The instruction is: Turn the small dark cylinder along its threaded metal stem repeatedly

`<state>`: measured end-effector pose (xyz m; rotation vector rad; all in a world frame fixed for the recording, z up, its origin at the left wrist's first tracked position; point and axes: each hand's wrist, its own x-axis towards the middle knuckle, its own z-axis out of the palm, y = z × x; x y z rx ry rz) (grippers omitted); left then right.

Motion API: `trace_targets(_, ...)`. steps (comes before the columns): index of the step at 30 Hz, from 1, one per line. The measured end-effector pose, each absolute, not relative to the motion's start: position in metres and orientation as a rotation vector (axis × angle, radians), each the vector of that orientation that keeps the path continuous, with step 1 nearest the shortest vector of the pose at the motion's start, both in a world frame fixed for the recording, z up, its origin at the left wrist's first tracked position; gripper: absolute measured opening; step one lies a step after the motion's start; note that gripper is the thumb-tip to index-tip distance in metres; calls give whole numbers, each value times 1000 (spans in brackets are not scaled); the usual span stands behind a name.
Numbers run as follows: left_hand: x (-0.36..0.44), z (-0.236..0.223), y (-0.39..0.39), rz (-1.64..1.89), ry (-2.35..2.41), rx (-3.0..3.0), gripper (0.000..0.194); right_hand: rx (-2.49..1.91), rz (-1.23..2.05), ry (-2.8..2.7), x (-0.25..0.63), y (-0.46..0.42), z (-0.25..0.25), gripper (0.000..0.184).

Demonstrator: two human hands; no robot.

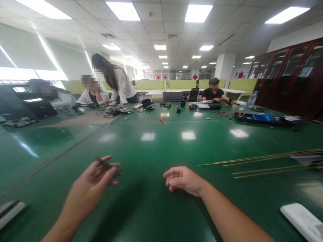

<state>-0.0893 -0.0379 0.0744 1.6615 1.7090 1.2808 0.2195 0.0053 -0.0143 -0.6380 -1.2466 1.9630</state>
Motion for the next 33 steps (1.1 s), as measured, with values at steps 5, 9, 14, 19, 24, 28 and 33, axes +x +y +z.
trace_targets(5,-18,60,0,1162,1357,1757,60,-659,1907,-1191,224,10,-14,47)
trace_targets(9,5,34,5,1035,1288,2085,39,-739,1695,-1188,226,16,-15,44)
trace_targets(14,0,12,4,1044,1109,2560,26,-862,1430,-1469,219,12,-16,52)
trace_targets(19,-1,8,3,1077,1012,2548,25,-929,1283,-1605,215,4,-15,38)
trace_targets(24,-3,-1,3,1129,1104,2465,35,-934,1284,-1592,216,3,-14,31)
trace_targets(28,-2,-6,3,1117,1135,2442,33,-915,1276,-1588,216,4,-16,29)
trace_targets(33,0,-10,0,1093,1172,2401,33,-919,1314,-1578,217,5,-18,16)
